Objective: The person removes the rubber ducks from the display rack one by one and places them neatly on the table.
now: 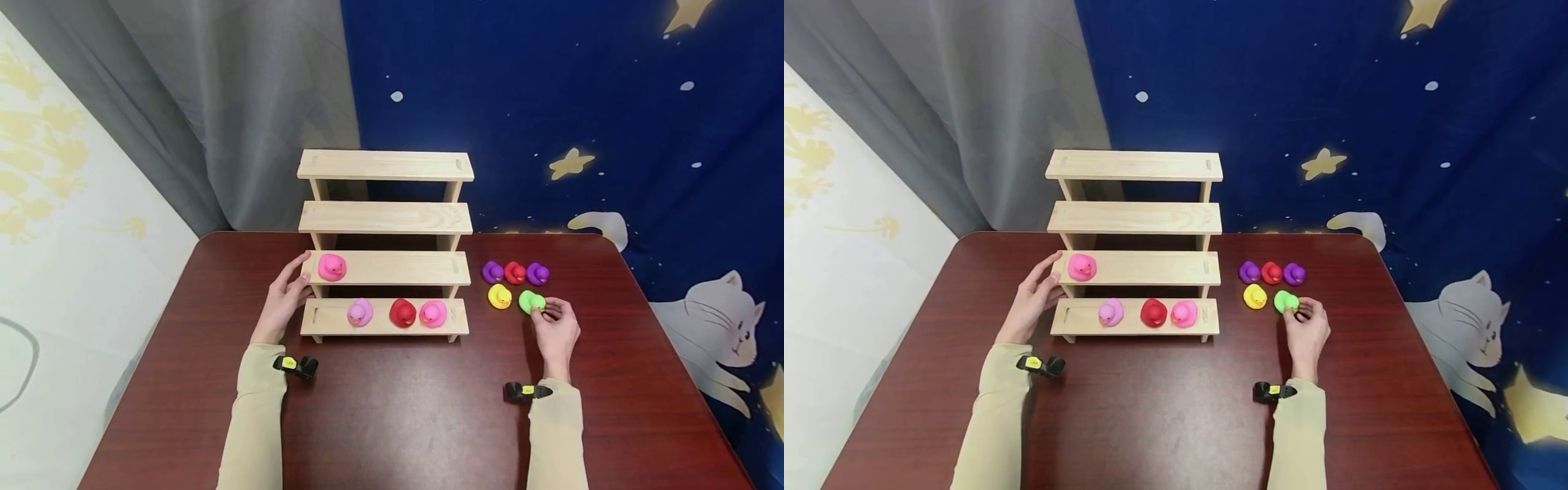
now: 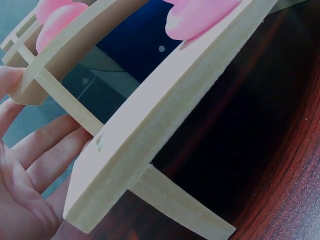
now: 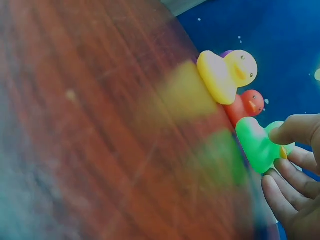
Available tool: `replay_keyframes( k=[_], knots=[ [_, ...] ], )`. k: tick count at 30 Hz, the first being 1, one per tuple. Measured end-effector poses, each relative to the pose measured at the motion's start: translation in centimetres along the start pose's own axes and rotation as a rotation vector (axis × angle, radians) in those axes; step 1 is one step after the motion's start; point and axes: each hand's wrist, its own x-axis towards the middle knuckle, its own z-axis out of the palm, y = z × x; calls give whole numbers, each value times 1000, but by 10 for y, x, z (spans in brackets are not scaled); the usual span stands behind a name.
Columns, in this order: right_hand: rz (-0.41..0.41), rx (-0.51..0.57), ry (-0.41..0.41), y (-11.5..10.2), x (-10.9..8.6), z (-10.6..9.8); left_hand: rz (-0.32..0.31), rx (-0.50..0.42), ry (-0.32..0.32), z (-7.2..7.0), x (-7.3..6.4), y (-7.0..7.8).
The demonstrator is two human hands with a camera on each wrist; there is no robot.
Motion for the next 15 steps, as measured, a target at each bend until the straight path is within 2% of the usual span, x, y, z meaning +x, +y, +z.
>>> replay_keyframes(
  k=[3,15],
  knots=[
    [16,-2,6,1,1,3,4,3,3,-1,1,-4],
    [30,-20,-17,1,4,15,6,-8,2,-1,1,-3]
  ],
)
